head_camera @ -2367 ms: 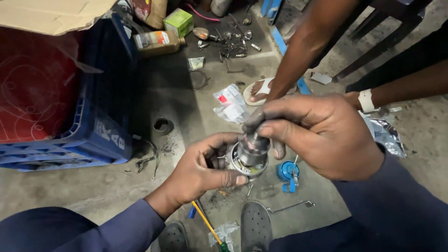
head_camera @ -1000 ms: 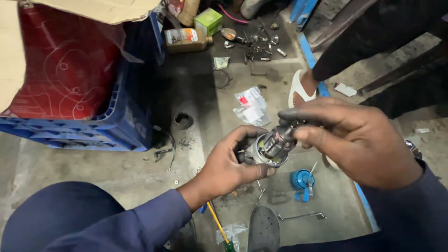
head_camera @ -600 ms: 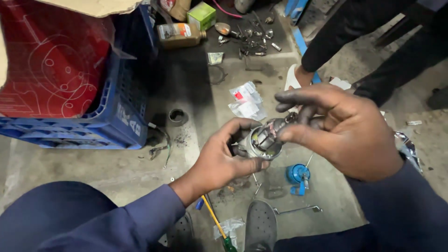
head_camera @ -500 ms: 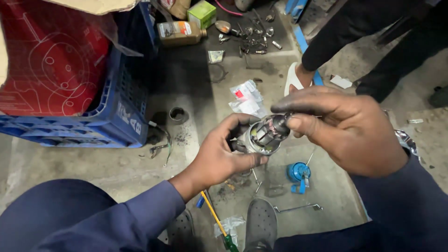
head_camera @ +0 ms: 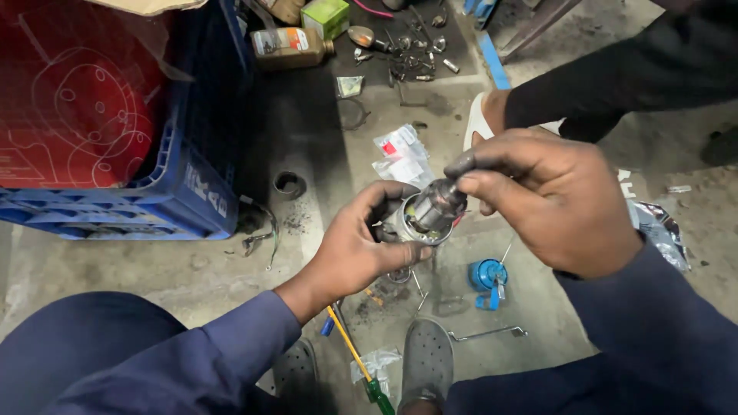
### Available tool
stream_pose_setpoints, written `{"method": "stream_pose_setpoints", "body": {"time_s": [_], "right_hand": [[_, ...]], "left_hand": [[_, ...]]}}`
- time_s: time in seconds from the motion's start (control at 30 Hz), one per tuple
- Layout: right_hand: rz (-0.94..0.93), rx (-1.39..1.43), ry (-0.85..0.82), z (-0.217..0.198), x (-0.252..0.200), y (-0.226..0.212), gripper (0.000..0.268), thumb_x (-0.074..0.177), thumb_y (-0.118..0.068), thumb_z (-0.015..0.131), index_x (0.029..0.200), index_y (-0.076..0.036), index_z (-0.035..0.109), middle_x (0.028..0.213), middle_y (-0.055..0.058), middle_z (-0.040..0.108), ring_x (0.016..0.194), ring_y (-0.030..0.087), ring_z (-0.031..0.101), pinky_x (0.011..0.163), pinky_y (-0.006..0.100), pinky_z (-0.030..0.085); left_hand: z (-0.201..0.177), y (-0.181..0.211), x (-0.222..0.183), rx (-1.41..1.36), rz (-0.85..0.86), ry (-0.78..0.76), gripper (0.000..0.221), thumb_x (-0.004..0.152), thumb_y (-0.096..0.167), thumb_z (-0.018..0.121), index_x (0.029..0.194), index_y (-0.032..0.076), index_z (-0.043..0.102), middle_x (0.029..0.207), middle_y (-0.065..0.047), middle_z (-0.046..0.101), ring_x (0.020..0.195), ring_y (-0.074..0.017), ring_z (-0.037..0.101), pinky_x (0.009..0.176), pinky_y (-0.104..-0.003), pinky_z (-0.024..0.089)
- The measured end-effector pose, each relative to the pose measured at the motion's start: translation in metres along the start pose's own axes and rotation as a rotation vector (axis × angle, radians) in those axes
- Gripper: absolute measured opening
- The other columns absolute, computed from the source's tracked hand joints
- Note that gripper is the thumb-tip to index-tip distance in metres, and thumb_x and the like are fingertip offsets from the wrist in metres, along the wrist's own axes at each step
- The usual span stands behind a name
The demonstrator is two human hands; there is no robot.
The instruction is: The person lubricates a cylindrical mechanical part with a grease gun, then uses an Allen key to tighten internal components. They insert a rotor into a stator housing and wipe the exterior with a cloth.
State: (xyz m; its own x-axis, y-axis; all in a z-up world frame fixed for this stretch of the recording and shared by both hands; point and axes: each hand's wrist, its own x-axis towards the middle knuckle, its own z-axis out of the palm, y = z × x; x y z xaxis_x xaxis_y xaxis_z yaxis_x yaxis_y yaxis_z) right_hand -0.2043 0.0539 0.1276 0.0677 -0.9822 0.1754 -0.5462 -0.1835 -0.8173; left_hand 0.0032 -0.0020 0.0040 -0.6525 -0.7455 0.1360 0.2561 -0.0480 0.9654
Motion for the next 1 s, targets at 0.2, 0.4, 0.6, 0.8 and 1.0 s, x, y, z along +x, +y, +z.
{"method": "stream_pose_setpoints", "body": {"time_s": [0.2,0.4,0.6,0.8,1.0], "right_hand": [[0.154,-0.090,0.057,0.002,0.003,-0.010,0.026,0.084,-0.004,0.081,0.109,0.003,0.076,0.099,0.009,0.074,0.080,0.011,0.064,0.070,0.025,0.054],[0.111,0.184,-0.045,-0.006,0.003,0.005,0.028,0.088,-0.002,0.072,0.115,0.002,0.072,0.107,0.006,0.072,0.086,0.008,0.069,0.074,0.023,0.059],[0.206,0.008,0.065,0.001,-0.001,0.019,0.052,0.081,-0.008,0.087,0.123,0.008,0.061,0.111,0.019,0.069,0.093,0.017,0.062,0.080,0.032,0.054],[0.204,0.205,-0.237,-0.014,0.004,0.026,0.081,0.078,-0.013,0.085,0.149,-0.003,0.047,0.136,0.012,0.063,0.121,0.016,0.063,0.095,0.033,0.056],[0.503,0.249,-0.333,0.008,0.003,0.032,0.084,0.065,0.000,0.084,0.143,-0.006,0.052,0.127,0.009,0.068,0.113,0.016,0.064,0.087,0.035,0.058]], "left_hand": [[0.001,-0.004,0.001,-0.046,-0.028,-0.005,0.063,0.076,0.002,0.086,0.131,0.002,0.055,0.117,-0.006,0.069,0.110,-0.0120,0.065,0.100,-0.030,0.052],[0.002,0.002,0.001,-0.052,-0.037,0.004,0.065,0.075,-0.001,0.085,0.133,0.003,0.056,0.118,-0.007,0.069,0.110,-0.0124,0.065,0.099,-0.030,0.053],[0.001,-0.003,0.001,-0.068,-0.049,-0.004,0.068,0.078,0.000,0.083,0.140,0.000,0.056,0.125,-0.008,0.069,0.112,-0.0129,0.065,0.100,-0.031,0.054],[-0.001,0.002,0.001,-0.120,-0.082,0.032,0.068,0.077,0.003,0.082,0.139,-0.004,0.055,0.122,-0.009,0.070,0.107,-0.0130,0.066,0.095,-0.030,0.055],[0.002,0.011,0.001,-0.092,-0.029,0.042,0.067,0.077,0.004,0.083,0.138,-0.004,0.057,0.123,-0.009,0.070,0.109,-0.0124,0.066,0.096,-0.029,0.055]]}}
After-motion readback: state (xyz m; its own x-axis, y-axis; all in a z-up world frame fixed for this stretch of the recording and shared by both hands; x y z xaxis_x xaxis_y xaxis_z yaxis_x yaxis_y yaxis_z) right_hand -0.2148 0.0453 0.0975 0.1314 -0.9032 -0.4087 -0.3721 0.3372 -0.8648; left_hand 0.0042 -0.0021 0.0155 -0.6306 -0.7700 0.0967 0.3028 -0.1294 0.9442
